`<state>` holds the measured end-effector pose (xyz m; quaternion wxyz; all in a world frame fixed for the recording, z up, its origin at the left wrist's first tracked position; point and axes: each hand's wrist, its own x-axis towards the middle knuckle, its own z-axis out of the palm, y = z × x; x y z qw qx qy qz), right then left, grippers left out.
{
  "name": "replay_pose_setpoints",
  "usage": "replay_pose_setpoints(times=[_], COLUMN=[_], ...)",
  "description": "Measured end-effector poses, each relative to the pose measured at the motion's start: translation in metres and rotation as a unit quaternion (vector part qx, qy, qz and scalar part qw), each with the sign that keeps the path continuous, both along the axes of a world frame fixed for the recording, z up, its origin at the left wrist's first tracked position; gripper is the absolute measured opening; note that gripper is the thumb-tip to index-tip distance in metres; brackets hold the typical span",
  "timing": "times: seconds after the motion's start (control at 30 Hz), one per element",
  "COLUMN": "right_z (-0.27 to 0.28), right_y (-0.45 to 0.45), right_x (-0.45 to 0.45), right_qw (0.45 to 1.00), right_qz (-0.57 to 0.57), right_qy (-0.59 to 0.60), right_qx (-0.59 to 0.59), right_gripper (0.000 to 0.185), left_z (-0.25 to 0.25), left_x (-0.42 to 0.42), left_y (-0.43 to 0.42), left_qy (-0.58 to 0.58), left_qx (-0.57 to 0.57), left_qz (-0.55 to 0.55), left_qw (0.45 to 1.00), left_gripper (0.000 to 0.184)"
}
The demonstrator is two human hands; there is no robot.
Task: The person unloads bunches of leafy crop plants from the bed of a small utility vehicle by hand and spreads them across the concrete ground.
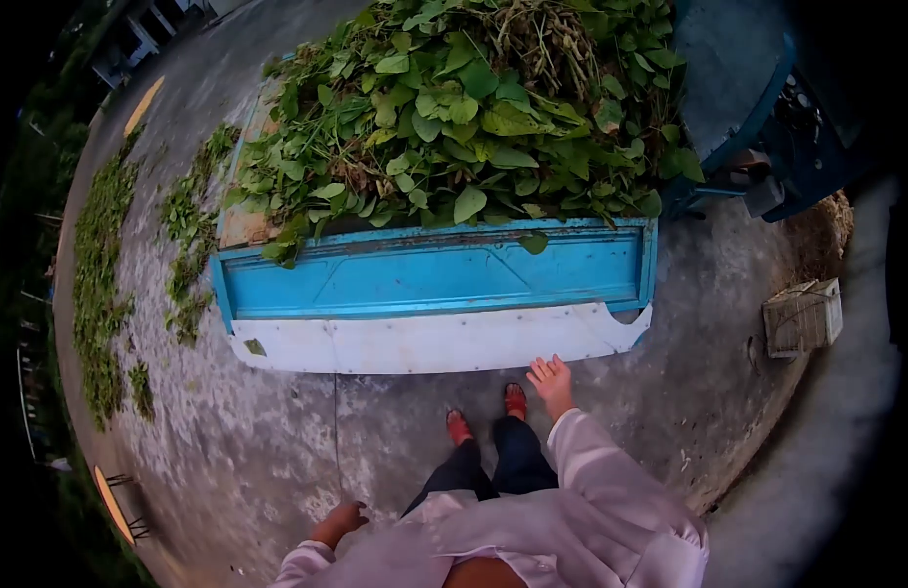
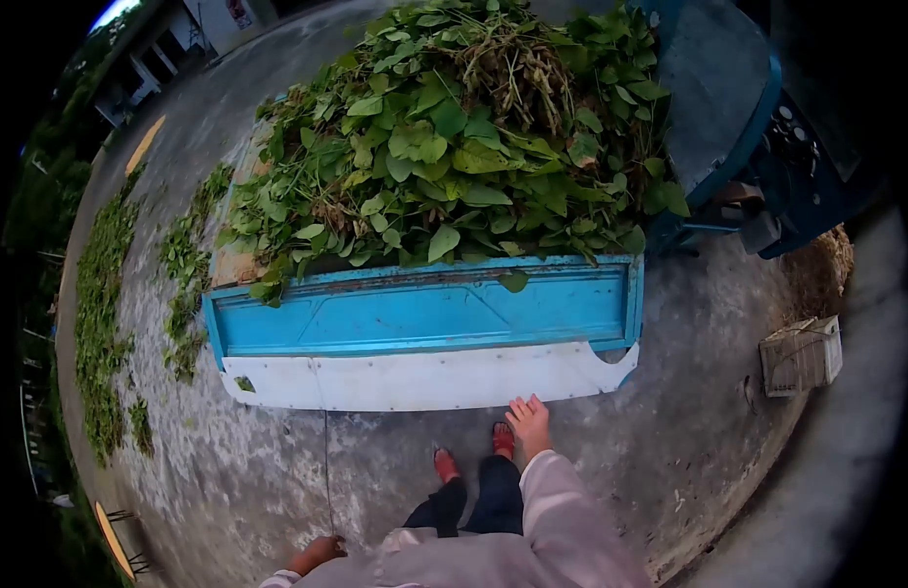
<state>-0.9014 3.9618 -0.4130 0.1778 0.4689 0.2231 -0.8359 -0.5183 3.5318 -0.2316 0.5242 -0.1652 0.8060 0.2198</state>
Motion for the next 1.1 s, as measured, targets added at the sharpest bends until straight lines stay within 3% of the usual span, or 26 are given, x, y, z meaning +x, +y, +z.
replay_pose_setpoints(times=[0.03,0.13,0.17,0.27,0.47,0.63,0.7,0.83,0.97,1.1], right_z=[0.011,0.051,0.059,0.097,0.158,0.195,0.215,0.255,0.289,0.335], right_y=[0.001,0.009,0.012,0.014,0.026,0.049,0.064,0.087,0.119,0.148], right_x=[-0.007,-0.031,-0.039,-0.064,-0.087,-0.118,-0.137,-0.188,-0.277,-0.388], right_qw=[0.999,0.991,0.985,0.975,0.938,0.909,0.884,0.827,0.729,0.641], right_qz=[0.017,0.091,0.12,0.153,0.205,0.218,0.233,0.172,0.126,0.107], right_qy=[0.039,0.102,0.119,0.135,0.202,0.206,0.204,0.174,0.211,0.265], right_qx=[-0.004,0.0,0.02,0.086,0.194,0.29,0.35,0.505,0.639,0.713], right_gripper=[0.044,0.036,0.035,0.037,0.042,0.044,0.047,0.066,0.086,0.094], left_z=[-0.008,-0.061,-0.062,-0.047,-0.04,-0.037,-0.05,-0.032,-0.036,0.023], left_x=[0.003,0.022,0.014,-0.035,-0.077,-0.082,-0.084,-0.12,-0.201,-0.358], left_y=[0.0,-0.013,-0.012,-0.006,-0.024,-0.036,-0.046,-0.062,-0.11,-0.133], left_qy=[0.001,0.04,0.115,0.147,0.254,0.164,0.138,0.117,0.274,0.41], left_qx=[-0.001,0.082,0.093,0.039,0.073,0.052,0.056,0.085,0.036,0.018], left_qz=[-0.039,0.067,0.046,0.129,0.228,0.221,0.211,0.328,0.31,0.369], left_qw=[0.999,0.994,0.988,0.98,0.937,0.96,0.966,0.934,0.91,0.834], left_gripper=[0.045,0.042,0.04,0.039,0.034,0.039,0.04,0.049,0.052,0.058])
